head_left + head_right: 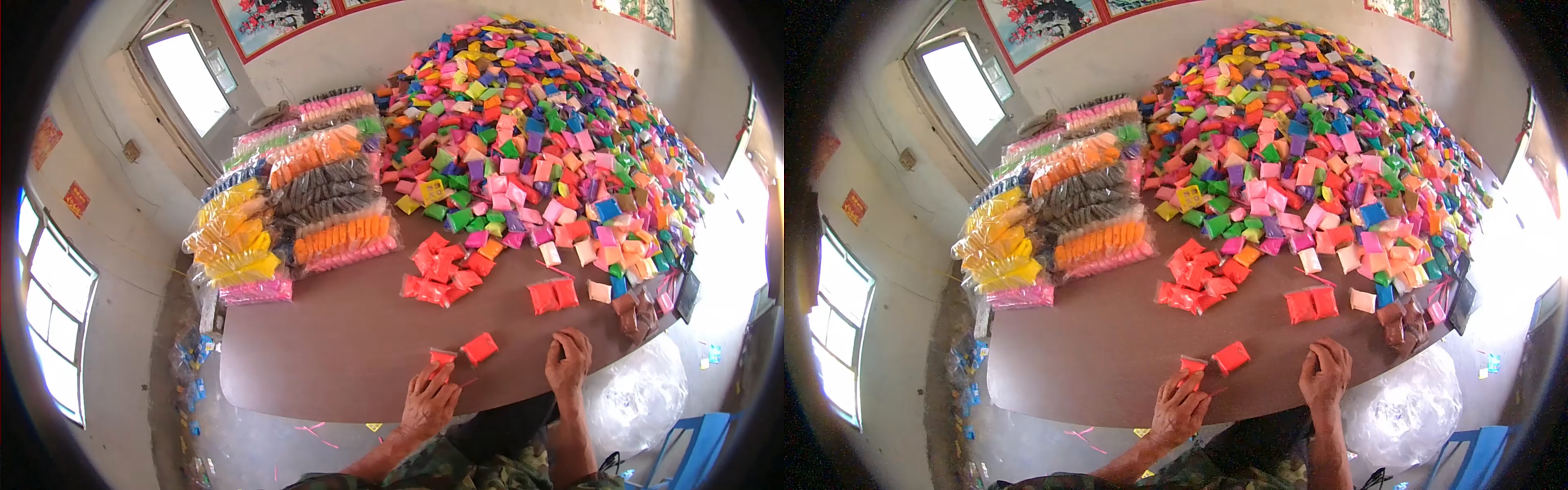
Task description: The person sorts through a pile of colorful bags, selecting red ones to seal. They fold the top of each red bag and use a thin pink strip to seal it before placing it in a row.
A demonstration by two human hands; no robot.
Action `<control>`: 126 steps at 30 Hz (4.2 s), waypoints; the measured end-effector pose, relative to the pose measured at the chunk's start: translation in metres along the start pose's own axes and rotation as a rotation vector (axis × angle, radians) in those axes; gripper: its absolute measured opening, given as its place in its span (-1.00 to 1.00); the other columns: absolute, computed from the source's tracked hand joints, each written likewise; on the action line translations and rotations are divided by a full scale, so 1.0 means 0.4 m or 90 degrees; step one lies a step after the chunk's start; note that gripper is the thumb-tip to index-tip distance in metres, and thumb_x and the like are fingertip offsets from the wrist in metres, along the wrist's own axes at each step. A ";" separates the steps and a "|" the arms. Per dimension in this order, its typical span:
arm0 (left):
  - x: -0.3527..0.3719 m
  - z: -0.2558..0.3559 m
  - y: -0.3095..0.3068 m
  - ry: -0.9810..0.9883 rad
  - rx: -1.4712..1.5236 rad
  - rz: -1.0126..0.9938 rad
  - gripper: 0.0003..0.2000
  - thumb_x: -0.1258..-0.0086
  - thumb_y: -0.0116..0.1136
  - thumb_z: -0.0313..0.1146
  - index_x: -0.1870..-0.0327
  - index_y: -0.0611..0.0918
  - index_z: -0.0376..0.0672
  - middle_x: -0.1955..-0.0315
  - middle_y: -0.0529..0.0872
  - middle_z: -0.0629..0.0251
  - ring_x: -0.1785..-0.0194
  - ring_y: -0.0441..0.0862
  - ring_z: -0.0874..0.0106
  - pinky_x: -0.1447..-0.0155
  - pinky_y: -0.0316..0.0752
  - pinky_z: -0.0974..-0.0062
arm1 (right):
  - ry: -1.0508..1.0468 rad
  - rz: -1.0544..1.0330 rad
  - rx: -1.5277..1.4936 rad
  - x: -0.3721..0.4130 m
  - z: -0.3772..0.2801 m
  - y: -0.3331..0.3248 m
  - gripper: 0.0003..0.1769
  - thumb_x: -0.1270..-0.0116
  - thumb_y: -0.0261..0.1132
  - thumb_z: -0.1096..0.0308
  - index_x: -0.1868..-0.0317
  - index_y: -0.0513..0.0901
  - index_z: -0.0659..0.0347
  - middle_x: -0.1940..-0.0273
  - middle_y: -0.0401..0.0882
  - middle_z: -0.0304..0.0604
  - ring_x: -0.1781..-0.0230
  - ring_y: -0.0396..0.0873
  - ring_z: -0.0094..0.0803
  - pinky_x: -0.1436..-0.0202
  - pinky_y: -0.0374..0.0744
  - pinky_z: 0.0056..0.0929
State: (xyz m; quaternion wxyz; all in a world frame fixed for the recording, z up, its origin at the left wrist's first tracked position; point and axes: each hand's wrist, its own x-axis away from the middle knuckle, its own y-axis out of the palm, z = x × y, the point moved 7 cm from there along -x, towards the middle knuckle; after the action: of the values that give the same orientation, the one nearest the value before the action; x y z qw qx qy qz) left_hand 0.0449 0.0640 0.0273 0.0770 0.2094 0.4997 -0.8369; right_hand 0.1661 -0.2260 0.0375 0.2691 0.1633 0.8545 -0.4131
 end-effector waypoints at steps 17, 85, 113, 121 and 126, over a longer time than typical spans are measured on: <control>-0.007 0.015 -0.003 0.002 -0.034 0.017 -0.87 -0.51 0.46 -0.32 0.09 0.78 -0.15 -0.42 0.70 0.18 -0.55 0.54 0.00 -0.49 0.51 -0.07 | 0.006 -0.023 -0.033 0.002 0.017 -0.002 -0.86 -0.36 0.44 0.50 0.10 0.84 0.21 -0.04 0.81 -0.06 -0.14 0.73 0.00 -0.30 0.61 -0.04; -0.067 0.021 0.059 -0.089 0.056 -0.009 -0.91 -0.51 0.37 -0.27 0.12 0.83 0.00 0.43 0.82 0.00 0.31 0.84 -0.10 0.20 0.70 -0.06 | -0.172 -0.271 -0.144 0.137 -0.221 0.088 -0.70 -0.37 0.53 0.08 -0.07 0.83 -0.12 0.15 0.70 -0.22 0.13 0.78 -0.10 0.09 0.79 -0.13; -0.018 -0.053 0.141 -0.076 -0.012 0.069 -0.86 -0.55 0.36 -0.21 0.06 0.85 0.01 0.40 0.84 0.00 0.33 0.84 -0.03 0.23 0.70 -0.01 | -0.241 -0.202 -0.165 0.164 -0.234 0.054 -0.59 -0.41 0.50 0.10 -0.23 0.82 -0.07 -0.15 0.74 -0.16 -0.11 0.80 -0.06 -0.16 0.81 -0.04; -0.031 -0.005 0.053 -0.039 0.073 0.093 -0.82 -0.52 0.38 -0.27 0.28 0.76 -0.17 0.45 0.79 -0.07 0.32 0.82 -0.16 0.26 0.68 -0.02 | -0.253 -0.201 -0.142 0.177 -0.225 0.087 -0.67 -0.41 0.49 0.12 -0.09 0.83 0.06 -0.13 0.74 -0.13 -0.09 0.78 0.00 -0.09 0.80 0.01; -0.049 -0.022 0.041 -0.069 0.090 0.092 -0.85 -0.56 0.40 -0.31 0.16 0.72 -0.18 0.42 0.78 -0.05 0.31 0.81 -0.15 0.27 0.65 -0.03 | -0.278 -0.216 -0.051 0.169 -0.253 0.086 -0.80 -0.37 0.52 0.14 0.13 0.85 0.04 0.04 0.73 -0.14 0.01 0.75 -0.04 0.04 0.77 0.04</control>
State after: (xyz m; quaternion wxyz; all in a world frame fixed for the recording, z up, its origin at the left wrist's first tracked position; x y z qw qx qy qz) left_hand 0.0707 0.0619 0.0188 0.1492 0.2047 0.4181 -0.8724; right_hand 0.0962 -0.1207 0.0281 0.3803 -0.0855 0.8069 -0.4438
